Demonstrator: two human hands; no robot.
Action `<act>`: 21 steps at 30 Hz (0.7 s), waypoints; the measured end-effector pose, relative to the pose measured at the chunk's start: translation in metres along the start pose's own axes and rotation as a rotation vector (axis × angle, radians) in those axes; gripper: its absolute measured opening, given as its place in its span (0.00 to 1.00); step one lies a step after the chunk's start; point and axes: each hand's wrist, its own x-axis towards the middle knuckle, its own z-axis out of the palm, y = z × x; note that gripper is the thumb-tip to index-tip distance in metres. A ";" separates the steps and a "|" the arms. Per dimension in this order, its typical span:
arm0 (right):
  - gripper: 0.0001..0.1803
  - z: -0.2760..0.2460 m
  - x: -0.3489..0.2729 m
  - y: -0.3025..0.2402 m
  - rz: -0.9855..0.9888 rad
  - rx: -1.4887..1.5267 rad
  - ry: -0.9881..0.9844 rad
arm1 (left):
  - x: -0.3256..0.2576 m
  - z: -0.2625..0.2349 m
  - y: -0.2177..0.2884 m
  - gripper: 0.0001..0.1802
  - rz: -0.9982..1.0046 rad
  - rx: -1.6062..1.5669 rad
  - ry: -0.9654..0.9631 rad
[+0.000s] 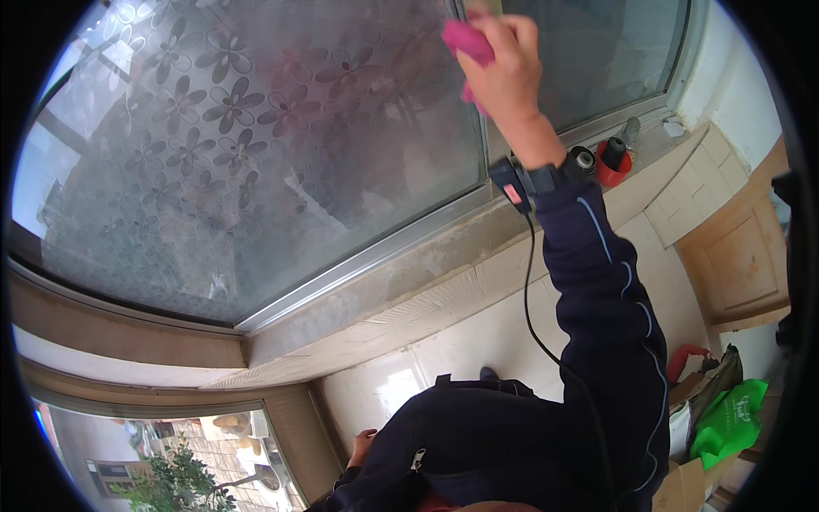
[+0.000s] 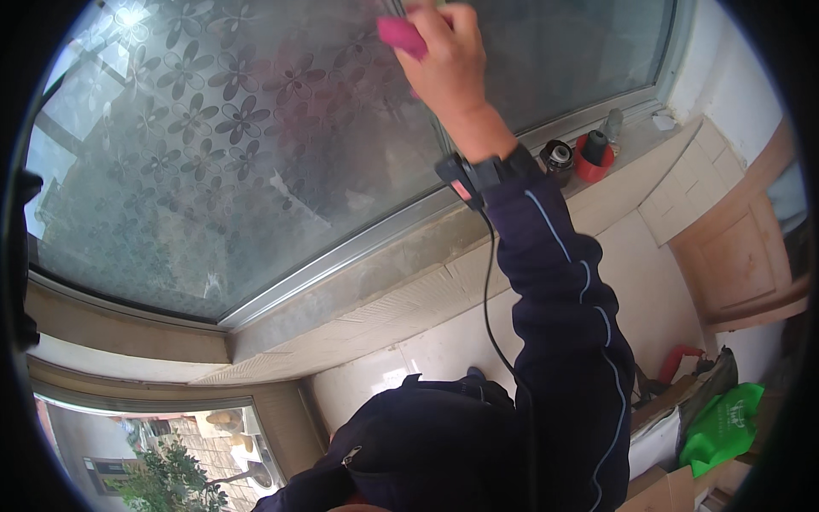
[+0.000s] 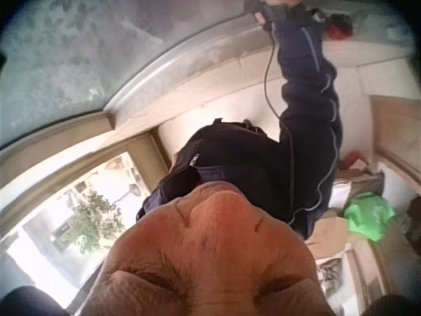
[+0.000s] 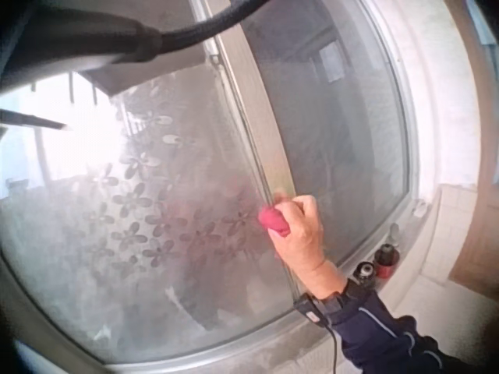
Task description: The person wipes a metal security door with a pink cloth, then enters a room and sweeps the tiled floor with a broom and dustpan. The person then wipes a glass window with the cloth.
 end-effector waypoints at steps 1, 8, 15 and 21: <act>0.17 -0.006 -0.031 0.008 0.022 0.010 -0.042 | 0.001 0.004 -0.006 0.19 0.010 -0.007 0.000; 0.14 -0.026 -0.234 0.021 0.505 -0.065 -0.277 | -0.012 0.007 -0.046 0.21 0.009 0.045 0.004; 0.17 0.020 -0.289 -0.091 0.660 0.073 -0.358 | -0.033 0.010 -0.035 0.22 -0.049 -0.004 0.011; 0.22 0.029 -0.311 -0.134 0.486 0.494 -0.564 | -0.055 -0.003 -0.016 0.23 0.058 -0.009 0.079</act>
